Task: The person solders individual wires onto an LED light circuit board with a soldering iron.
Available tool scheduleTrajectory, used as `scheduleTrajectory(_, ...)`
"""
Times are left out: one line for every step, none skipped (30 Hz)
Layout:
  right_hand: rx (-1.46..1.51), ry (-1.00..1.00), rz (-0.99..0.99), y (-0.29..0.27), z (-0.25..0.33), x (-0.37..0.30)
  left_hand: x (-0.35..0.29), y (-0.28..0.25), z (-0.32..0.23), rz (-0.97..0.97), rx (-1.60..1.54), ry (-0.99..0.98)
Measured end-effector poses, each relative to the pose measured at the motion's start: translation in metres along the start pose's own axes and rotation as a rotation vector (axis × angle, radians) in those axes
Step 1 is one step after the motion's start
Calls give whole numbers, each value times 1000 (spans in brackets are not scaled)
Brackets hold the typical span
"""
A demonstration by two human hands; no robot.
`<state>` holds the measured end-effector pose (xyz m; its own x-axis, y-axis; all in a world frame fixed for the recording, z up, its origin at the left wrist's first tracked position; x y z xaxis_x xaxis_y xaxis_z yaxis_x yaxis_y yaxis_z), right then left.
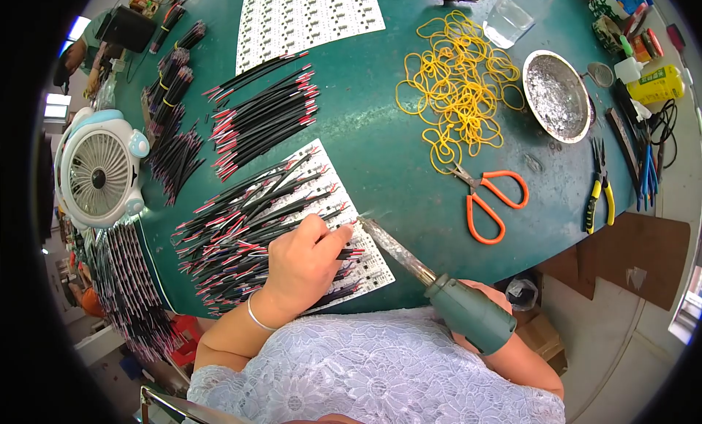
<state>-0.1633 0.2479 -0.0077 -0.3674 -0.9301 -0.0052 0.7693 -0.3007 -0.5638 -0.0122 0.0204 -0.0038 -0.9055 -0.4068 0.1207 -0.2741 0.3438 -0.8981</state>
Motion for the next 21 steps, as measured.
scheduleTrajectory(9, 19, -5, 1, -3, -2, 0, 0, 0, 4, 3, -4)
scheduleTrajectory(18, 39, -11, 2, -5, -4, 0, 0, 0, 4, 1, -2)
scheduleTrajectory(17, 40, -12, 3, -5, -6, 0, 0, 0, -1, -1, -6)
scheduleTrajectory(5, 81, -11, 5, -6, -8, 0, 0, 0, -6, -4, -10)
scheduleTrajectory(-8, 122, -10, 5, -6, -10, 1, 0, 1, -5, -5, -8)
scheduleTrajectory(-8, 122, -10, 5, -5, -7, 0, 0, 1, -15, -23, -12)
scheduleTrajectory(34, 122, 8, 4, -4, -3, 0, 0, 2, -25, -42, -15)
scheduleTrajectory(76, 122, 26, 4, -3, -1, 0, 0, 2, -24, -42, -16)
scheduleTrajectory(75, 123, 26, 5, -3, -1, 1, 0, 2, -26, -49, -13)
scheduleTrajectory(57, 100, 9, 6, -3, -2, 1, -1, 2, -27, -57, -10)
scheduleTrajectory(40, 77, -7, 7, -3, -2, 1, -1, 2, -27, -58, -10)
scheduleTrajectory(40, 77, -7, 7, -3, -1, 2, 0, 2, -23, -68, -11)
scheduleTrajectory(50, 58, -15, 7, -2, -1, 2, 0, 2, -19, -78, -12)
scheduleTrajectory(59, 39, -23, 7, -2, 0, 3, 0, 3, -19, -78, -11)
scheduleTrajectory(61, 38, -21, 8, -3, -1, 2, 0, 3, -19, -86, -16)
scheduleTrajectory(38, 42, -10, 9, -4, -2, 2, 0, 4, -19, -93, -21)
scheduleTrajectory(15, 46, 0, 10, -5, -3, 1, 0, 4, -18, -92, -23)
scheduleTrajectory(15, 48, 0, 11, -5, -2, 2, 0, 4, -23, -96, -23)
scheduleTrajectory(72, 26, -20, 12, -5, -1, 2, 1, 3, -27, -101, -22)
scheduleTrajectory(128, 4, -40, 12, -4, 0, 2, 1, 3, -26, -101, -22)
scheduleTrajectory(129, 6, -40, 12, -3, 1, 3, 0, 3, -24, -95, -23)
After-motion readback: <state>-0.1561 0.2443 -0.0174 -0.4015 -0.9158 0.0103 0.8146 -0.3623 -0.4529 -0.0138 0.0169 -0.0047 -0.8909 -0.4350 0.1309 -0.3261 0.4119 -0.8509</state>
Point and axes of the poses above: each hand's wrist, its own x-axis towards the middle knuckle, its own y-axis out of the palm, z = x × y, the point moved 2 cm from there along x, towards the middle knuckle, and after that the axes turned 1 degree about -x, right-handed, at the moved point
